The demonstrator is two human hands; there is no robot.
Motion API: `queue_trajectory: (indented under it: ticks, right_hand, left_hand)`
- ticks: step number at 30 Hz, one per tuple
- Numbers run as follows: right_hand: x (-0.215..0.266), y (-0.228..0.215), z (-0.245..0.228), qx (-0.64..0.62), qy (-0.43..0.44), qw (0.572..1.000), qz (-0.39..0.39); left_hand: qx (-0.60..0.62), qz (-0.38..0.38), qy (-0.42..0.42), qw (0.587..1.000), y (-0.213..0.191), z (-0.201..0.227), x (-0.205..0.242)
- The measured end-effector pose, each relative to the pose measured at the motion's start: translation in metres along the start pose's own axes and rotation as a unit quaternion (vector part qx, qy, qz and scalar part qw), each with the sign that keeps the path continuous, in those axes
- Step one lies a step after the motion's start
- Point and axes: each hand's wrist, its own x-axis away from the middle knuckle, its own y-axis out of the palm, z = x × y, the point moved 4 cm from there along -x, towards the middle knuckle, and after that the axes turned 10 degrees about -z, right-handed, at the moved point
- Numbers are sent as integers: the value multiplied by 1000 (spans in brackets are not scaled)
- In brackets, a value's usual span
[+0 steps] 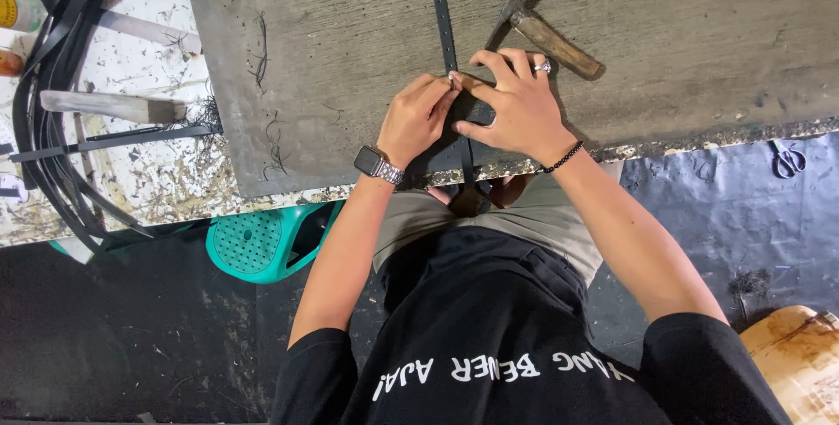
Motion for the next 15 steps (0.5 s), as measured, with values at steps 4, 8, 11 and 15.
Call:
queue_trajectory:
  ticks: [4,8,11,15]
  right_hand:
    - [0,-2,0,-6,8,1000,-11]
    - [0,-1,0,-14,5,1000,-13]
    - [1,-1,1,-11,4,1000,-16]
    - [1,0,1,-10,4,1000,-14]
  left_hand:
    - [-11,-16,9,1000,0,-3,0]
    - [23,-12,7,1000,-1,0,-6]
    - [63,-9,-6,998,3,-11,-3]
    - [92,-13,-21,995,6,-20,1]
